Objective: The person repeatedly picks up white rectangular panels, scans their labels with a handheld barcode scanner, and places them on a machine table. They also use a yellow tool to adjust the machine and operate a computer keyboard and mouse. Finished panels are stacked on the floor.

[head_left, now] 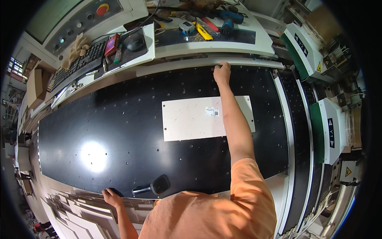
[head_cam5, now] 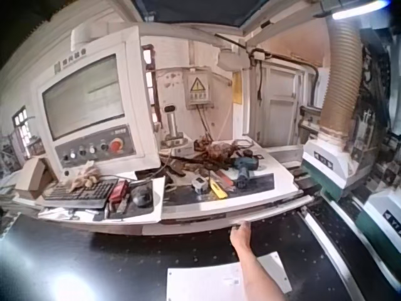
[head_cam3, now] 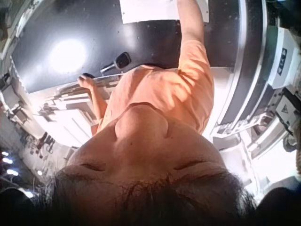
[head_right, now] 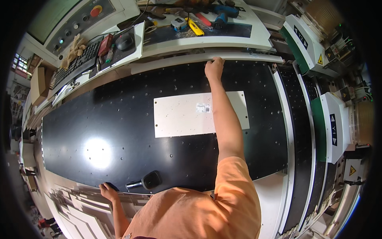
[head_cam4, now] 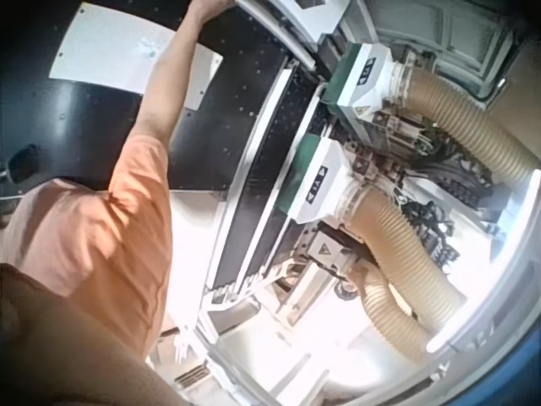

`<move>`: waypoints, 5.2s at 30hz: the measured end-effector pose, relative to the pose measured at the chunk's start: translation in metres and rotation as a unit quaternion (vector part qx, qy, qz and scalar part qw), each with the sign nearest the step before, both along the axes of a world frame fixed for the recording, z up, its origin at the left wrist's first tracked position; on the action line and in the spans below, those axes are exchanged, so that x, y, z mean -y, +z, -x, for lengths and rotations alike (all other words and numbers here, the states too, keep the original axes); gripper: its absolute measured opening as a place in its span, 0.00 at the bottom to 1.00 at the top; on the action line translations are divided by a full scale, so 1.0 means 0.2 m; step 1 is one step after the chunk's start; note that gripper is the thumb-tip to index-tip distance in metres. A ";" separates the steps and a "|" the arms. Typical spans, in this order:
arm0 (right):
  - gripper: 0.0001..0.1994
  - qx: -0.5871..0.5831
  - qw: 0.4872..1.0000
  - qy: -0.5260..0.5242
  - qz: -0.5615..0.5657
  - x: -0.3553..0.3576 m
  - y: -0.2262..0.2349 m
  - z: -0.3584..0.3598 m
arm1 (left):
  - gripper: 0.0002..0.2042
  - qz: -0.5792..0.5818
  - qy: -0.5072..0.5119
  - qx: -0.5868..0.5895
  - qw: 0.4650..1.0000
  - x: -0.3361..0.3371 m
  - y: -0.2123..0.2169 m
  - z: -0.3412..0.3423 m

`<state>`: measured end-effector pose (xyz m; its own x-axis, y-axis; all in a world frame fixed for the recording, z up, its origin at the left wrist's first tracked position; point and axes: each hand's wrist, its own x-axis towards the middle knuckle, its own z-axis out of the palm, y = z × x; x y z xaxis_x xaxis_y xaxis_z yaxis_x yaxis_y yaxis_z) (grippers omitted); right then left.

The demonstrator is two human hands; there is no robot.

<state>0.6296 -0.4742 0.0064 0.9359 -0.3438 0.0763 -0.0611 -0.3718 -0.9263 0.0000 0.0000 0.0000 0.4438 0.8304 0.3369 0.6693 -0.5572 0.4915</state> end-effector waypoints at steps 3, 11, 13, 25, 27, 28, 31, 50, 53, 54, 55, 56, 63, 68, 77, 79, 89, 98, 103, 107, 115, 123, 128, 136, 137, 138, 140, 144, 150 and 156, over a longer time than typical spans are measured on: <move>0.12 -0.014 0.999 0.008 0.031 0.03 0.01 0.02 | 0.13 -0.005 0.009 -0.023 1.000 0.03 0.03 0.00; 0.13 -0.054 0.990 0.105 -0.073 0.22 0.10 0.06 | 0.14 -0.030 0.004 -0.015 0.999 0.02 0.03 -0.02; 0.16 -0.109 0.980 0.126 -0.107 0.33 0.15 0.08 | 0.14 -0.031 0.008 -0.028 0.999 0.01 0.03 -0.01; 0.23 0.112 0.901 0.172 0.382 0.88 0.14 1.46 | 0.11 0.125 0.031 0.183 0.975 0.05 0.02 0.01; 0.22 0.061 0.901 0.081 0.422 0.95 0.16 1.83 | 0.11 0.165 0.066 0.179 0.968 0.08 0.00 0.00; 0.23 0.041 0.901 0.069 0.427 1.02 0.16 1.96 | 0.09 0.085 -0.004 0.131 0.988 0.11 -0.02 -0.02; 0.27 0.019 0.896 0.008 0.444 1.16 0.11 2.29 | 0.11 0.122 0.005 0.098 0.988 0.28 -0.01 -0.01; 0.18 -0.291 0.419 0.586 -0.629 -0.16 0.47 3.90 | 0.14 0.244 0.155 0.142 0.947 2.20 0.23 2.99; 0.14 -0.407 0.234 0.697 -0.542 -0.51 0.54 4.50 | 0.15 0.230 0.267 0.238 0.905 2.36 0.34 3.35; 0.22 -0.428 0.122 0.746 -0.495 -0.62 0.54 4.71 | 0.15 0.224 0.297 0.268 0.889 2.42 0.36 3.46; 0.25 -0.413 0.081 0.789 -0.448 -0.67 0.51 4.91 | 0.16 0.210 0.335 0.301 0.868 2.48 0.38 3.57; 0.29 -0.384 0.119 0.834 -0.378 -0.72 0.47 5.11 | 0.17 0.203 0.362 0.341 0.843 2.54 0.39 3.67; 0.28 -0.263 0.233 0.934 -0.060 -0.69 0.38 6.55 | 0.25 0.178 0.360 0.619 0.675 2.88 0.41 4.50; 0.22 -0.197 0.028 0.972 0.128 -0.39 0.41 7.63 | 0.22 0.144 0.477 0.612 0.614 3.13 0.42 5.16; 0.20 -0.385 -0.196 0.830 0.354 0.36 0.34 9.30 | 0.17 0.035 0.678 0.679 0.280 4.08 0.37 6.15; 0.19 -0.434 -0.183 0.809 0.352 0.53 0.25 9.59 | 0.14 -0.001 0.670 0.704 0.235 4.26 0.26 6.38; 0.20 -0.564 -0.079 0.765 0.300 1.56 0.19 10.86 | 0.18 0.022 0.692 0.669 0.272 4.98 0.21 7.83; 0.15 -0.434 -0.019 0.832 0.343 1.90 -0.08 12.12 | 0.21 0.127 0.792 0.492 0.339 5.76 -0.12 8.66; 0.15 -0.449 0.005 0.823 0.347 2.08 -0.54 13.17 | 0.19 0.213 0.856 0.468 0.055 6.29 -0.44 8.48; 0.16 -0.475 0.003 0.799 0.369 2.29 -0.88 13.98 | 0.09 0.256 0.755 0.536 -0.279 6.30 -0.34 8.07; 0.14 -0.453 0.075 0.785 0.416 2.64 -1.57 15.14 | 0.19 0.387 0.656 0.602 -0.241 6.04 -0.12 8.23; 0.10 -0.423 0.187 0.792 0.398 2.79 -1.83 15.73 | 0.20 0.330 0.683 0.638 -0.134 6.13 0.02 8.35; 0.10 -0.425 -0.026 0.801 0.422 2.76 -1.79 15.91 | 0.17 0.302 0.694 0.626 -0.188 6.23 0.03 8.36; 0.10 0.397 -0.593 0.674 0.191 2.70 -1.87 14.78 | 0.14 0.480 0.696 0.519 -0.131 6.33 -0.17 8.81; 0.11 0.407 -0.621 0.635 0.213 2.64 -1.88 14.57 | 0.14 0.434 0.738 0.508 -0.097 6.33 -0.18 8.86; 0.10 0.395 -0.625 0.633 0.230 2.57 -1.87 14.35 | 0.16 0.382 0.777 0.496 -0.061 6.33 -0.21 8.91; 0.09 0.414 -0.674 0.573 0.214 2.39 -1.83 13.95 | 0.17 0.356 0.807 0.470 0.031 6.39 -0.28 9.01; 0.15 0.163 -0.474 0.712 0.491 2.00 -1.56 13.22 | 0.18 0.358 0.816 0.403 0.208 6.49 -0.55 9.26; 0.19 0.118 -0.110 0.914 0.372 1.63 -0.69 12.38 | 0.13 0.556 0.619 0.072 0.549 6.04 -0.80 9.54; 0.13 0.054 -0.031 0.998 0.006 1.96 -0.04 11.82 | 0.16 0.508 0.418 -0.095 0.747 5.03 -0.61 9.29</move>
